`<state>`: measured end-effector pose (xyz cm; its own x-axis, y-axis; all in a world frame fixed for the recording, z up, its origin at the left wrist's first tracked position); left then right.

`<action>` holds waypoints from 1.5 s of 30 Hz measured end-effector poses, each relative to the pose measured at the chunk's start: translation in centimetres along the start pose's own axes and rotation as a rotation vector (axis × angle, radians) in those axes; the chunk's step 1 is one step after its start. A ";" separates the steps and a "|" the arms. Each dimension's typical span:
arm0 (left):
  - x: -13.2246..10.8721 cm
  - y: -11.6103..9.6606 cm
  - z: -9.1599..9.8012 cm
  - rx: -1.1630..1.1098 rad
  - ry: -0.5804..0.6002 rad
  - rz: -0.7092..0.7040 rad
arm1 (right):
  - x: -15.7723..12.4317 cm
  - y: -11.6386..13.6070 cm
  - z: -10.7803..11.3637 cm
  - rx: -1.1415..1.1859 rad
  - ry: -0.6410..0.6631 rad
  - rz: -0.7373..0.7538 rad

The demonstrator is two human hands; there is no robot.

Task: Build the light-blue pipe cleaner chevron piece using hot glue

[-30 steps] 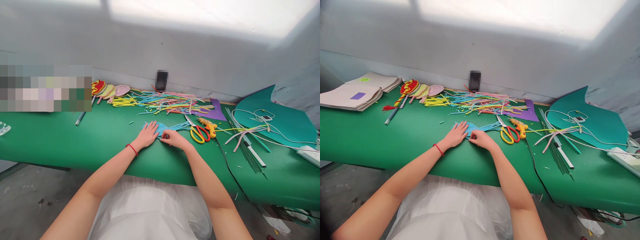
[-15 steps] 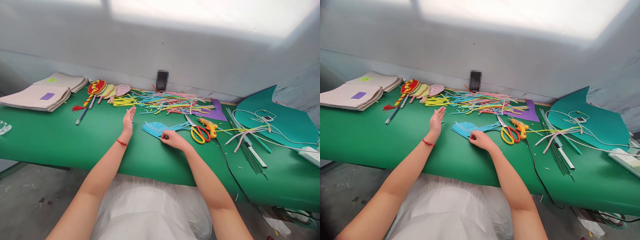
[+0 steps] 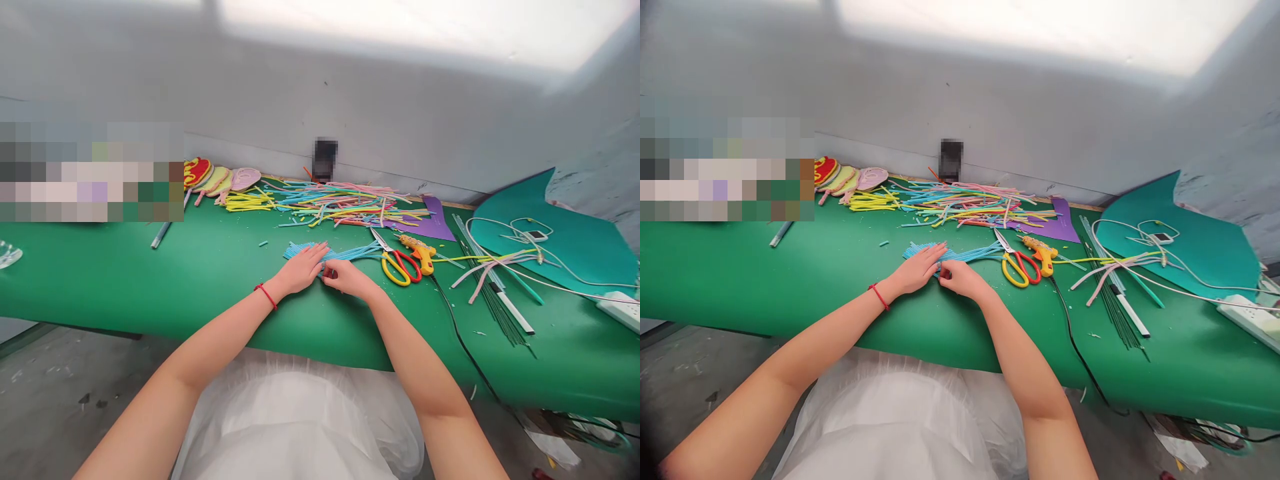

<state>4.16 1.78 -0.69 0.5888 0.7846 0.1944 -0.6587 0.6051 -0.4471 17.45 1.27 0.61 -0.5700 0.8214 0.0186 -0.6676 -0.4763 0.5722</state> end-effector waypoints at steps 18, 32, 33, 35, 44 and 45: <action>0.0 2.0 -1.0 0.160 0.026 0.147 | 0.2 0.1 -0.1 -0.051 -0.014 0.014; 0.4 3.5 -0.9 0.014 0.099 0.167 | 0.1 -0.1 -1.4 -0.115 -0.172 -0.108; 0.4 3.8 -0.9 -0.008 0.102 0.169 | 0.0 0.1 -1.5 -0.123 -0.171 -0.112; 0.4 3.9 -0.8 -0.026 0.097 0.165 | 0.0 0.4 -1.6 -0.146 -0.169 -0.120; 0.0 2.6 -0.5 0.061 0.088 0.157 | -0.6 1.6 -2.1 -0.271 -0.233 -0.201; 0.0 2.6 -0.5 0.066 0.092 0.160 | -0.7 1.6 -2.3 -0.276 -0.241 -0.221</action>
<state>2.70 3.26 -2.25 0.5125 0.8575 0.0440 -0.7747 0.4839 -0.4071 15.64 -0.79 -0.36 -0.2931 0.9472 0.1298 -0.8828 -0.3202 0.3437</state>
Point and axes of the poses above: each hand's wrist, its own x-axis towards the middle knuckle, its own z-axis out of the back of the hand, y = z × x, the point moved 4 cm from there along x, towards the middle knuckle, and after that the axes turned 6 degrees about -x, right-handed, at the moved point
